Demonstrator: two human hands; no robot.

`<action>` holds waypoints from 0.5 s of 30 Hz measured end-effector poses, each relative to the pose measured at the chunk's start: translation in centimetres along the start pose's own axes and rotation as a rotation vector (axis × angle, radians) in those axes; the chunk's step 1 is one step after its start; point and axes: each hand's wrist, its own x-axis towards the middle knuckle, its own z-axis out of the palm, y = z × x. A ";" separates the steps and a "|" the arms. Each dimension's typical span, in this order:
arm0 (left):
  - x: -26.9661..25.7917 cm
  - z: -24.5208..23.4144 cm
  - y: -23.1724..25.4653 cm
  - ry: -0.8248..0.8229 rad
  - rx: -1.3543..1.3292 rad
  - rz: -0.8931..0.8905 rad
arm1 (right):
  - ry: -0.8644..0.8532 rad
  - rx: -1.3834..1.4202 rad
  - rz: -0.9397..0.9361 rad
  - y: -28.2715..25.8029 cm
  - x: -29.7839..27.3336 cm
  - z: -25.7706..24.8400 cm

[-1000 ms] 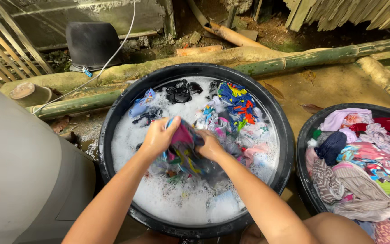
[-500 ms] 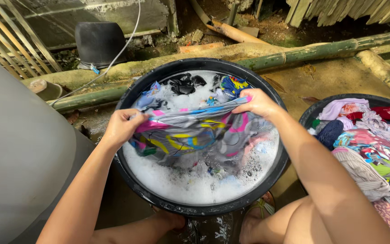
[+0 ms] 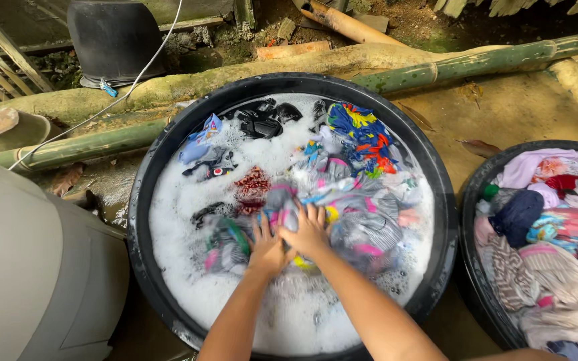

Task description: The person washes clothes by hand in a tub of soapy water, scrubbing various garments such as shirts and tie-dye fabric before placing them into an adjacent basin.

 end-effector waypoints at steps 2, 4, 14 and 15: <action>0.5 2.0 -2.9 0.121 -0.402 0.086 | 0.052 -0.084 -0.159 3.7 -0.7 2.0; 1.8 3.4 -3.3 0.037 -0.375 0.123 | -0.142 -0.013 0.049 5.9 -1.4 4.3; 0.1 0.9 -0.1 -0.067 -0.718 -0.030 | -0.281 0.471 0.086 7.2 2.1 1.5; -1.2 -1.1 -0.1 0.019 -0.812 0.003 | -0.357 0.730 0.161 5.2 1.2 -1.8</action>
